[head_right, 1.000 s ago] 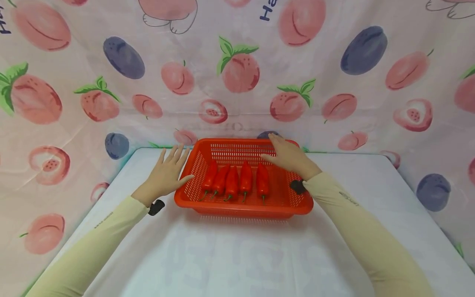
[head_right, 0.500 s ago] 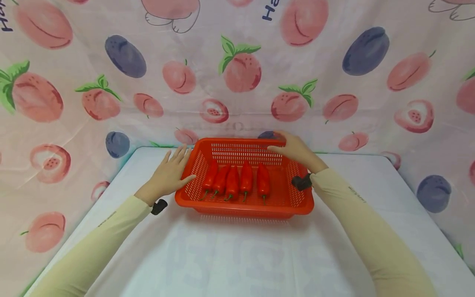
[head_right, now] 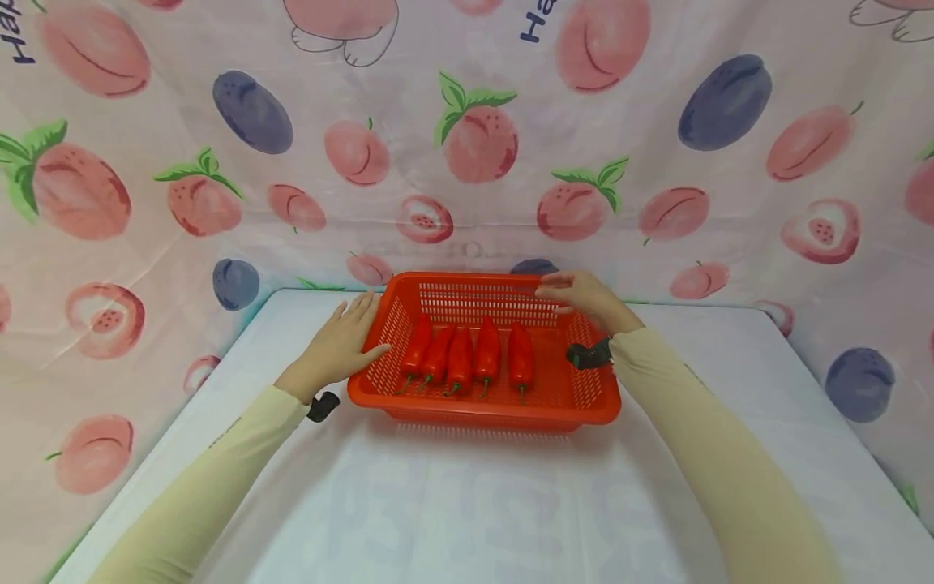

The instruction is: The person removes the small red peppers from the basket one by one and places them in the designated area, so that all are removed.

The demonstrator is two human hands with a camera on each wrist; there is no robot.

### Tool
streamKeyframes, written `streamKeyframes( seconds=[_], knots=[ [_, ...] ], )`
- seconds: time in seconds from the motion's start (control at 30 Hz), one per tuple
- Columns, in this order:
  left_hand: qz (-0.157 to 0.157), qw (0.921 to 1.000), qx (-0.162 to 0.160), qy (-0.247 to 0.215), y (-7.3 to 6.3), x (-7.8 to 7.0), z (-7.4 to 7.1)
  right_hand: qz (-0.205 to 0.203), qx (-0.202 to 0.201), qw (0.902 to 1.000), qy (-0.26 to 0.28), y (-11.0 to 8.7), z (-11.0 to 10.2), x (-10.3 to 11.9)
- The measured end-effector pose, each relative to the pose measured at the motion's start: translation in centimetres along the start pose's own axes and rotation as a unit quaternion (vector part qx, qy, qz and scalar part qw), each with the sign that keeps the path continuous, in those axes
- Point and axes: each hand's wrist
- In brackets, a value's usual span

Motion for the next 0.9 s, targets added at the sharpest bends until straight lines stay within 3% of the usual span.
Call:
streamKeyframes(
  seconds=[0.27, 0.47, 0.73, 0.9],
  knots=[
    [-0.004, 0.9999, 0.006, -0.007, 0.0, 0.1, 0.4, 0.054, 0.046, 0.9969, 0.033, 0.4, 0.2, -1.3],
    [-0.006, 0.9998, 0.013, -0.011, -0.1, 0.1, 0.5, 0.061, 0.097, 0.9927, 0.039, 0.2, 0.5, -1.9],
    [-0.004, 0.9996, 0.025, -0.016, -0.1, -0.1, 0.5, 0.088, 0.104, 0.9877, 0.078, 0.9, 1.3, -2.1],
    [-0.003, 0.9994, 0.03, -0.019, -0.1, -0.1, 0.2, 0.086, 0.098, 0.9892, 0.067, 1.3, 2.0, -2.2]
  ],
)
Point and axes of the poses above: each hand's wrist, its own y-axis towards the middle knuckle, its own z-axis out of the palm, x = y × z, and after that the axes turned 5 degrees about -z, right-handed
